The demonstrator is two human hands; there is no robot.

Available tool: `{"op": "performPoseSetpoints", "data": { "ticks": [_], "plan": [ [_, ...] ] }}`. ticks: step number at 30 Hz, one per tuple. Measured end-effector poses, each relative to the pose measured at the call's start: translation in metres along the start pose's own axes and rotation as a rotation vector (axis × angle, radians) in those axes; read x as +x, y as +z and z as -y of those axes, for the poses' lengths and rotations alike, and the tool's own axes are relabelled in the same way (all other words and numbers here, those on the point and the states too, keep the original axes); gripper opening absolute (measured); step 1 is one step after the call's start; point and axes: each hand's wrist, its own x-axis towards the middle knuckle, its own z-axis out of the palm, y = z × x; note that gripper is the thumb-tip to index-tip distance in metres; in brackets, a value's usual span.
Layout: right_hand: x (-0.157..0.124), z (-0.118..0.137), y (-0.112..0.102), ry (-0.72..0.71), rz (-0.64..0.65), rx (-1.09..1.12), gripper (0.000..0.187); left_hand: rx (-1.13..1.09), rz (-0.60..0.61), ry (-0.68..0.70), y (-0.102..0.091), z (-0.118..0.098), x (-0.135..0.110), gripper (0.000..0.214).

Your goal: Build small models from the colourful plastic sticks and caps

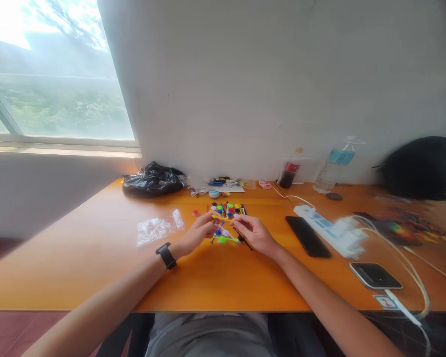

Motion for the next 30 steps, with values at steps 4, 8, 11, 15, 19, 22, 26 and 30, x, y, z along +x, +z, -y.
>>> {"op": "performPoseSetpoints", "data": {
  "ticks": [4,8,11,15,19,22,26,30],
  "plan": [
    [0.003,-0.009,-0.001,0.072,-0.077,0.130,0.042,0.048,-0.023,0.102,0.001,0.003,0.003,0.022],
    [0.005,-0.005,0.000,0.090,-0.100,0.243,0.040,-0.118,-0.054,0.201,0.004,0.017,0.011,0.035],
    [0.005,0.003,0.000,0.097,-0.109,0.286,0.038,-0.141,-0.095,0.164,0.004,0.026,0.014,0.040],
    [0.003,0.011,0.001,0.114,-0.082,0.291,0.039,-0.107,-0.103,0.160,0.002,0.027,0.014,0.037],
    [0.001,0.012,0.001,0.081,-0.037,0.264,0.040,-0.048,-0.092,0.144,0.001,0.022,0.012,0.036],
    [0.000,0.009,0.002,0.087,0.008,0.245,0.039,-0.055,-0.087,0.128,0.003,0.017,0.010,0.039],
    [-0.001,0.004,0.004,0.075,0.032,0.159,0.036,-0.072,-0.031,0.111,0.004,0.012,0.007,0.042],
    [-0.002,0.005,0.006,0.040,0.051,0.033,0.038,-0.028,-0.061,0.100,0.004,0.013,0.006,0.044]
  ]
}}
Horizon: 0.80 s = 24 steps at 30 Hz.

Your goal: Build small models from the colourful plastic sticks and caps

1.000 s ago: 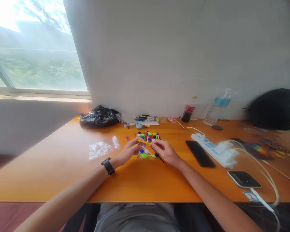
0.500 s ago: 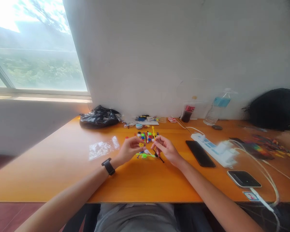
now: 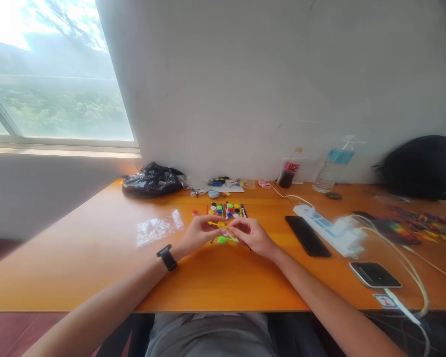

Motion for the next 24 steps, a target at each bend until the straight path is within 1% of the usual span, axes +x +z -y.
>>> {"op": "performPoseSetpoints", "data": {
  "ticks": [8,12,17,24],
  "plan": [
    [-0.004,0.007,0.006,-0.109,-0.067,-0.279,0.033,0.152,0.042,0.106,0.000,-0.003,-0.003,0.036],
    [-0.005,0.007,0.006,-0.150,-0.092,-0.371,0.033,0.164,0.020,0.123,0.000,0.003,-0.003,0.036],
    [-0.006,0.007,0.006,-0.183,-0.103,-0.446,0.031,0.213,-0.017,0.142,-0.002,0.013,-0.001,0.034],
    [-0.008,0.010,0.007,-0.237,-0.076,-0.457,0.026,0.379,-0.017,0.258,-0.005,0.005,-0.003,0.022]
  ]
}}
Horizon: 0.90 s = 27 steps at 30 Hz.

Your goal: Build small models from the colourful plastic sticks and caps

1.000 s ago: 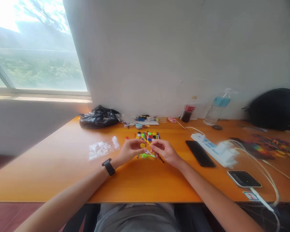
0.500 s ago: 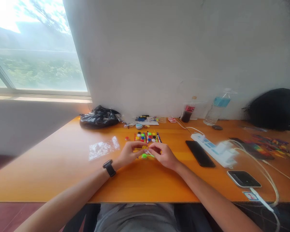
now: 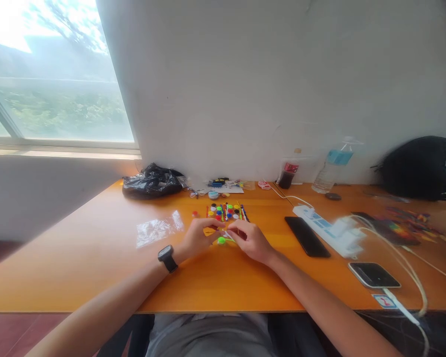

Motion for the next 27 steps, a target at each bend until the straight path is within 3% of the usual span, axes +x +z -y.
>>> {"op": "performPoseSetpoints", "data": {
  "ticks": [10,17,27],
  "plan": [
    [-0.001,-0.007,0.003,-0.060,-0.035,0.030,0.020,-0.081,0.054,-0.008,0.001,-0.006,0.000,0.027],
    [0.001,-0.006,-0.001,-0.047,-0.079,0.110,0.017,-0.461,0.133,-0.272,-0.010,-0.014,0.006,0.038],
    [0.004,-0.002,-0.006,-0.039,-0.172,0.165,0.027,-0.552,0.090,-0.339,-0.008,-0.002,0.005,0.037]
  ]
}}
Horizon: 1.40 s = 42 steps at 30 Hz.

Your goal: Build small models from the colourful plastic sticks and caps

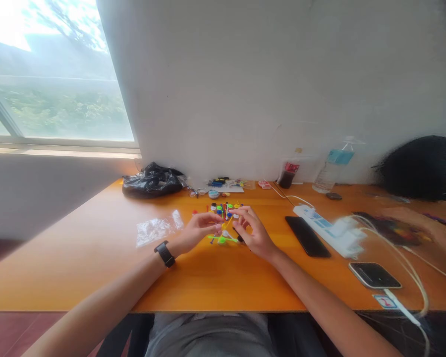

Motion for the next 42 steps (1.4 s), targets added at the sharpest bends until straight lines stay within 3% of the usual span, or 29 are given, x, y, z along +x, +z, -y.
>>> {"op": "performPoseSetpoints", "data": {
  "ticks": [8,11,13,15,17,23,30,36,42],
  "plan": [
    [-0.004,-0.001,-0.002,0.081,-0.007,0.140,0.049,0.056,-0.036,0.033,0.003,-0.006,-0.001,0.035],
    [-0.005,-0.002,-0.001,0.100,0.008,0.196,0.045,0.073,-0.044,0.045,0.003,-0.006,0.000,0.034],
    [-0.006,-0.005,-0.002,0.162,0.101,0.247,0.044,0.074,-0.050,0.046,0.003,-0.005,0.000,0.033],
    [-0.007,-0.011,-0.003,0.241,0.241,0.323,0.067,0.070,-0.057,0.044,0.004,-0.005,0.001,0.033],
    [-0.007,-0.017,-0.004,0.285,0.281,0.383,0.078,0.075,-0.060,0.045,0.005,-0.005,0.001,0.033],
    [-0.001,-0.025,-0.010,0.276,-0.022,0.356,0.076,0.088,-0.059,0.044,0.006,-0.008,0.000,0.036],
    [0.004,-0.016,-0.010,0.294,-0.080,0.226,0.078,0.090,-0.071,0.030,0.008,-0.011,-0.002,0.036],
    [0.001,-0.019,-0.007,0.247,-0.052,0.000,0.068,0.106,-0.082,0.031,0.008,-0.009,-0.001,0.036],
    [-0.005,-0.008,0.005,-0.137,0.157,-0.362,0.020,0.079,-0.183,0.054,0.006,-0.008,-0.001,0.036]
  ]
}}
